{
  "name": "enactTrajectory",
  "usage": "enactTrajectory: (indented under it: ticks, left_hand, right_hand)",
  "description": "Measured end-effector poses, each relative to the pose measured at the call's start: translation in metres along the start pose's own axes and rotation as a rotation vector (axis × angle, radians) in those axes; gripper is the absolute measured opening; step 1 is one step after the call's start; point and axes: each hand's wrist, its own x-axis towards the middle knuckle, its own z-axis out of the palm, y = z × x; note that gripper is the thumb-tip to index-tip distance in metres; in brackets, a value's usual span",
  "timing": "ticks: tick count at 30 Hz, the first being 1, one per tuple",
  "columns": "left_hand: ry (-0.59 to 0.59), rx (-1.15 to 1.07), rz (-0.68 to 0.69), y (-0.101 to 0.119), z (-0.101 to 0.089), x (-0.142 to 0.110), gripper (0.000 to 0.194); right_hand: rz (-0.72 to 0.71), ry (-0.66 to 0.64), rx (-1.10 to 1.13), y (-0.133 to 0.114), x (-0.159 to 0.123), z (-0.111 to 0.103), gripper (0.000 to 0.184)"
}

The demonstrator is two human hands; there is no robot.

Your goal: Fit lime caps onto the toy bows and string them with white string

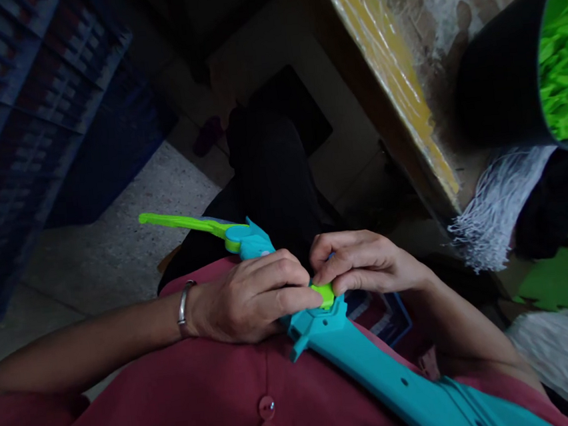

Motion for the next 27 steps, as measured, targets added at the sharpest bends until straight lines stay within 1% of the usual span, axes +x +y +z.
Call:
enactTrajectory:
  ticks: [5,11,14,16,18,21,24,27]
  left_hand:
    - [-0.003,0.008,0.032,0.001,-0.001,0.000,0.015]
    - [-0.069,-0.034,0.055,0.002,-0.008,0.002,0.017]
    - [-0.066,-0.026,0.140,0.000,-0.012,0.006,0.016]
    - [-0.050,0.017,0.217,-0.001,-0.014,0.009,0.010]
    - [-0.040,0.080,0.265,0.000,-0.014,0.012,0.011]
    - [-0.025,0.126,0.252,0.005,-0.012,0.011,0.012]
    - [0.027,0.100,0.205,0.008,-0.007,0.007,0.012]
    - [0.056,0.073,0.197,0.010,-0.003,0.002,0.013]
  right_hand:
    - [-0.008,0.027,-0.017,-0.003,-0.004,0.004,0.019]
    - [0.019,0.080,-0.068,-0.010,-0.008,0.010,0.020]
    - [0.021,0.107,-0.077,-0.014,-0.008,0.013,0.019]
    - [0.008,0.111,-0.074,-0.016,-0.008,0.014,0.019]
    - [-0.007,0.117,-0.067,-0.017,-0.007,0.014,0.018]
    - [-0.016,0.144,-0.045,-0.018,-0.007,0.015,0.018]
    - [-0.015,0.166,-0.023,-0.020,-0.008,0.017,0.018]
    - [-0.026,0.195,-0.015,-0.019,-0.011,0.020,0.017]
